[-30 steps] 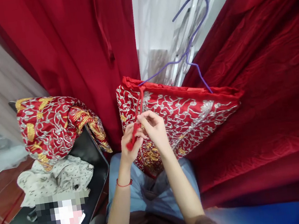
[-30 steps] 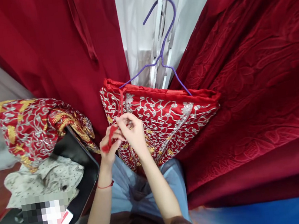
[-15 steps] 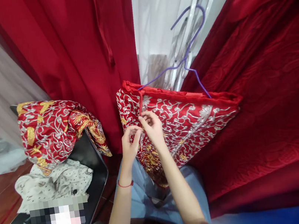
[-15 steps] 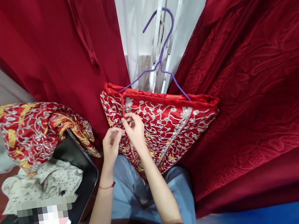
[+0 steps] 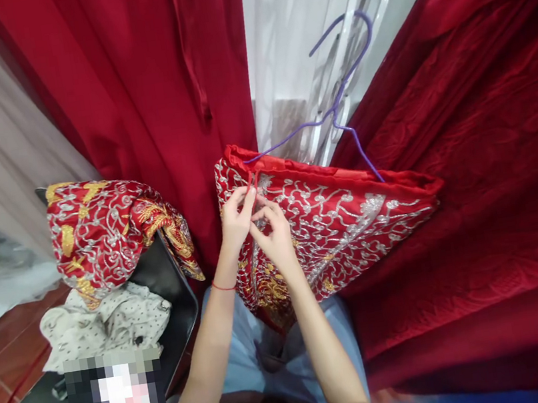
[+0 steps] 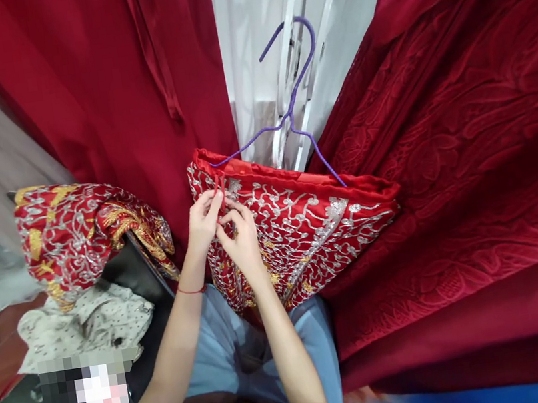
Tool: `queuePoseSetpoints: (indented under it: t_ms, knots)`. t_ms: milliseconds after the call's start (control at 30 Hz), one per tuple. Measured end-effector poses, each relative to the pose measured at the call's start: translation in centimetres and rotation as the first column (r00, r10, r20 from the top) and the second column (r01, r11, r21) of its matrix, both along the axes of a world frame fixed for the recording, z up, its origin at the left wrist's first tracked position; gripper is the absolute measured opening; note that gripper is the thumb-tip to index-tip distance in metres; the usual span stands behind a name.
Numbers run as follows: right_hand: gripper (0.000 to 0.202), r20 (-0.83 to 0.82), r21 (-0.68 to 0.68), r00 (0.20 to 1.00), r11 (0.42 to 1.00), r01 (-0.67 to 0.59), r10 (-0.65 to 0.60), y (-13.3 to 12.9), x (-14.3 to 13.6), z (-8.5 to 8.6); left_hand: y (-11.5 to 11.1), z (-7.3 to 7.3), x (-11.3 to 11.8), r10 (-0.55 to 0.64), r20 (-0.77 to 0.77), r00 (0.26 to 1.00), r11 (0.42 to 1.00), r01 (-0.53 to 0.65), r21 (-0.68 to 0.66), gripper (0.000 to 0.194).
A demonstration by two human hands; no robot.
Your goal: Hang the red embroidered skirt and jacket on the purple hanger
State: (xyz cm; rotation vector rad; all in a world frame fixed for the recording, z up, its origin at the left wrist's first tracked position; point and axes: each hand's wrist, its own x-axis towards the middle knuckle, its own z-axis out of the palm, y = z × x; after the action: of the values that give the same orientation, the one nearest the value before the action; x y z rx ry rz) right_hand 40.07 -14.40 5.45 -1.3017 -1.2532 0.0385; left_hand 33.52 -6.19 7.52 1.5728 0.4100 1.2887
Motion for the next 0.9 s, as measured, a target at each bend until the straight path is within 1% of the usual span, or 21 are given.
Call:
queuePoseSetpoints:
  t_ms: [100, 167, 233, 300, 367, 433, 500, 600, 667, 767, 833, 900]
  knots:
    - [0.007, -0.076, -0.023, 0.992, 0.994, -0.108, 0.106, -1.0, 0.0, -0.4, -1.2, -0.2, -1.0, -0.085, 0.026, 0.996, 0.982, 0.088, -0.170, 0.029]
    - [0.010, -0.132, -0.049, 0.983, 0.990, -0.136, 0.129, -1.8, 0.0, -0.8, -1.9, -0.7, -1.6, -0.119, 0.023, 0.993, 0.963, 0.121, -0.241, 0.031]
    - [0.012, -0.166, -0.065, 0.977, 0.988, -0.143, 0.131, -2.6, 0.0, -1.1, -2.3, -1.1, -1.9, -0.142, 0.010, 0.990, 0.958, 0.140, -0.252, 0.032]
    - [0.013, -0.180, -0.074, 0.975, 0.986, -0.147, 0.132, -3.2, 0.2, -1.2, -2.5, -1.5, -1.9, -0.152, 0.002, 0.988, 0.961, 0.148, -0.234, 0.031]
    - [0.012, -0.177, -0.083, 0.975, 0.986, -0.147, 0.131, -3.5, 0.5, -1.3, -2.7, -1.6, -1.8, -0.135, -0.008, 0.991, 0.970, 0.131, -0.204, 0.030]
    - [0.009, -0.152, -0.113, 0.979, 0.982, -0.152, 0.134, -3.7, 0.8, -1.2, -2.9, -1.7, -1.9, -0.091, -0.035, 0.995, 0.983, 0.084, -0.161, 0.030]
    - [0.006, -0.089, -0.180, 0.984, 0.969, -0.167, 0.153, -3.7, 1.1, -1.2, -3.1, -1.8, -2.2, -0.028, -0.077, 0.997, 0.994, 0.019, -0.108, 0.030]
    - [0.010, 0.034, -0.279, 0.981, 0.944, -0.175, 0.192, -3.7, 1.2, -1.2, -3.1, -2.3, -2.9, 0.115, -0.153, 0.981, 0.993, -0.116, 0.002, 0.028]
    - [0.015, 0.105, -0.285, 0.978, 0.947, -0.145, 0.181, -3.6, 1.1, -1.4, -2.9, -2.6, -3.5, 0.229, -0.196, 0.953, 0.972, -0.213, 0.102, 0.027]
    - [0.015, 0.185, -0.267, 0.979, 0.963, -0.038, 0.090, -3.2, 0.9, -2.0, -2.7, -2.7, -4.4, 0.360, -0.218, 0.907, 0.922, -0.311, 0.229, 0.026]
    - [0.016, 0.161, -0.290, 0.986, 0.957, 0.012, 0.036, -2.9, 1.0, -2.4, -2.9, -2.6, -4.8, 0.391, -0.246, 0.887, 0.907, -0.325, 0.269, 0.026]
    - [0.016, 0.058, -0.306, 0.998, 0.952, 0.017, 0.001, -2.4, 1.1, -2.6, -3.4, -2.4, -4.9, 0.402, -0.301, 0.865, 0.905, -0.325, 0.276, 0.026]
